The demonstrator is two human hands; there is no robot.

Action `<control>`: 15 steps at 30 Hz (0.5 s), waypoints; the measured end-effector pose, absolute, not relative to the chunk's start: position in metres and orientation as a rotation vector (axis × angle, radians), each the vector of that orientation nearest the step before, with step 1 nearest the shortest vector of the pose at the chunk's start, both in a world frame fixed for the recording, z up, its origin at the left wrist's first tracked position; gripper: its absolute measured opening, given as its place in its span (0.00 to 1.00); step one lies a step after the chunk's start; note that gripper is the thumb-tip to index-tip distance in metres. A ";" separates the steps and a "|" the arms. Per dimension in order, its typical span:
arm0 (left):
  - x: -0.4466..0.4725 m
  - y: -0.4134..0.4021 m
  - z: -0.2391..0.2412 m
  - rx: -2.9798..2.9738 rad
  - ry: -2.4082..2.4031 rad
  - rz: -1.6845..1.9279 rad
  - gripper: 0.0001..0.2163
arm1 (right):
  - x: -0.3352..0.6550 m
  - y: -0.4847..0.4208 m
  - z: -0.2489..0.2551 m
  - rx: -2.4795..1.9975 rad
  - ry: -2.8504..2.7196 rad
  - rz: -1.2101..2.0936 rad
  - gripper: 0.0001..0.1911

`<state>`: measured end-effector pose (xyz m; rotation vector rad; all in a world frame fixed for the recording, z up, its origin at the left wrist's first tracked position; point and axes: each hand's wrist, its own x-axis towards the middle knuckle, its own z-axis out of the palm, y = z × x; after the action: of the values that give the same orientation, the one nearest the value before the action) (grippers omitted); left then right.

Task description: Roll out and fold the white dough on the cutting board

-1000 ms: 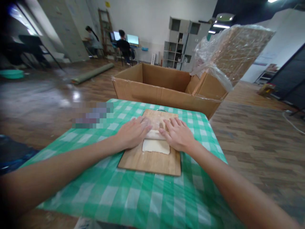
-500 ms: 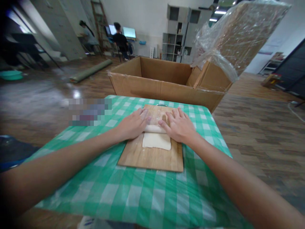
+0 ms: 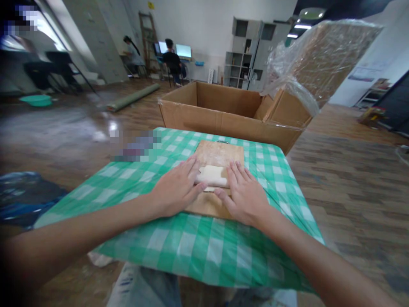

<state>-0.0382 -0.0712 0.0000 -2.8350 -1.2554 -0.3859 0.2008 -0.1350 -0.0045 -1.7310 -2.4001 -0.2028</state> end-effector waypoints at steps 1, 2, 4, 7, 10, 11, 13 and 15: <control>-0.035 -0.064 0.001 -2.844 -1.273 -0.380 0.38 | 0.202 -0.127 -0.003 -1.748 -2.391 -0.180 0.46; -0.033 -0.055 0.002 -2.856 -1.285 -0.376 0.37 | 0.203 -0.118 -0.002 -1.766 -2.380 -0.155 0.45; -0.027 -0.037 0.003 -2.892 -1.307 -0.362 0.35 | 0.207 -0.100 -0.001 -1.801 -2.359 -0.109 0.45; -0.021 -0.007 -0.001 -2.915 -1.378 -0.340 0.32 | 0.213 -0.073 -0.001 -1.834 -2.332 -0.107 0.45; -0.016 0.020 -0.006 -2.928 -1.379 -0.334 0.29 | 0.217 -0.049 -0.001 -1.843 -2.316 -0.130 0.46; -0.015 0.028 -0.007 -2.952 -1.335 -0.318 0.27 | 0.218 -0.042 -0.002 -1.850 -2.307 -0.125 0.47; -0.012 0.042 -0.008 -3.011 -1.228 -0.272 0.25 | 0.221 -0.029 -0.005 -1.861 -2.288 -0.108 0.47; -0.009 0.052 -0.007 -3.052 -1.179 -0.252 0.24 | 0.226 -0.019 -0.008 -1.840 -2.284 -0.111 0.45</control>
<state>-0.0092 0.0516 -0.0071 -3.0524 -1.1794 -0.2519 0.2259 -0.0189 -0.0079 -1.8396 -2.2843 -0.1109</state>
